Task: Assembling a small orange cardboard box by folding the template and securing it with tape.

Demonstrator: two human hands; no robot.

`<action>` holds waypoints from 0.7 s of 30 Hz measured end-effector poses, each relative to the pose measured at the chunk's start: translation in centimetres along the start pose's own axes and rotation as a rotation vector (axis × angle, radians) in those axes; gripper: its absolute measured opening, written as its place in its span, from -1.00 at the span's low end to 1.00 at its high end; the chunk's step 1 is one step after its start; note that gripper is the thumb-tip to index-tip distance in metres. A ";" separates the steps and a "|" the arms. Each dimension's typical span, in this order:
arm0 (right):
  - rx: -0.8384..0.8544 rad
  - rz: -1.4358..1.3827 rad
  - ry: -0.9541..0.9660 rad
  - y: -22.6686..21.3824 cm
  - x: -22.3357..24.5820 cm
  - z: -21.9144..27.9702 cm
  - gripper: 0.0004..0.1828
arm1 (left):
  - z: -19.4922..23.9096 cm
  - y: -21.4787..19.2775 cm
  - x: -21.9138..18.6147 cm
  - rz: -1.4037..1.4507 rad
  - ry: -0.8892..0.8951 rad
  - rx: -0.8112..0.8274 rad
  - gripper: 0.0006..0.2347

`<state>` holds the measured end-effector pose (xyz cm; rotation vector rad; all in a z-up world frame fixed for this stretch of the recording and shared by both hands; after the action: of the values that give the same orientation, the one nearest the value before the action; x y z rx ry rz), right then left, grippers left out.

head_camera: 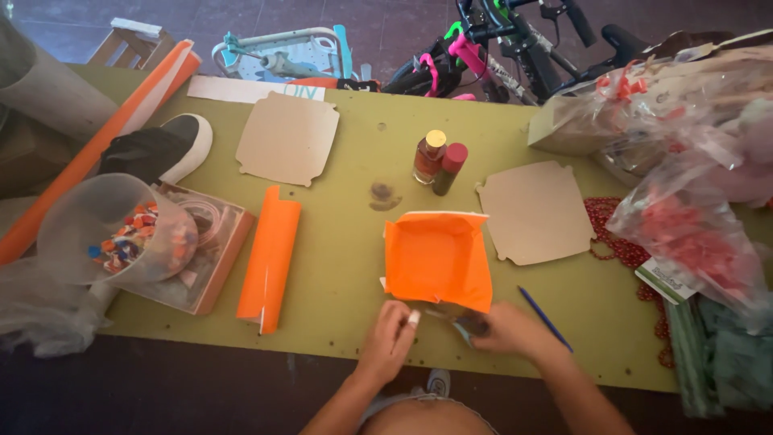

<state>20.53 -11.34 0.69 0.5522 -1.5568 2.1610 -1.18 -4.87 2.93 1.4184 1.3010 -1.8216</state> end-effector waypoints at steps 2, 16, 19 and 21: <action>-0.009 0.167 0.183 -0.1 -0.4 1.2 -0.56 | -0.1 -1.5 -1.4 0.030 -0.017 -0.075 -0.73; -0.354 0.443 -0.279 -0.8 4.0 3.2 -0.32 | -4.0 0.0 -1.2 0.274 -0.024 -0.084 -0.80; -0.364 0.506 -0.280 2.1 0.3 2.8 -0.22 | -5.5 2.9 3.2 0.612 -0.268 -0.095 -0.79; -0.361 0.555 -0.284 2.1 0.7 3.1 -0.15 | -6.0 3.4 4.4 0.806 -0.443 -0.126 -0.79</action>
<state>19.02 -14.81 0.31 0.3417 -2.4270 2.1449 2.85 -0.27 -2.48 1.1366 0.4903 -1.3471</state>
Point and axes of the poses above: each hand's wrist, its own z-axis away from the middle knuckle, its own y-axis out of the palm, x = y × z, the point moved 7 cm from there along -z, towards the middle knuckle, and after that the axes turned 13 degrees about -x, right-handed, at the moved point
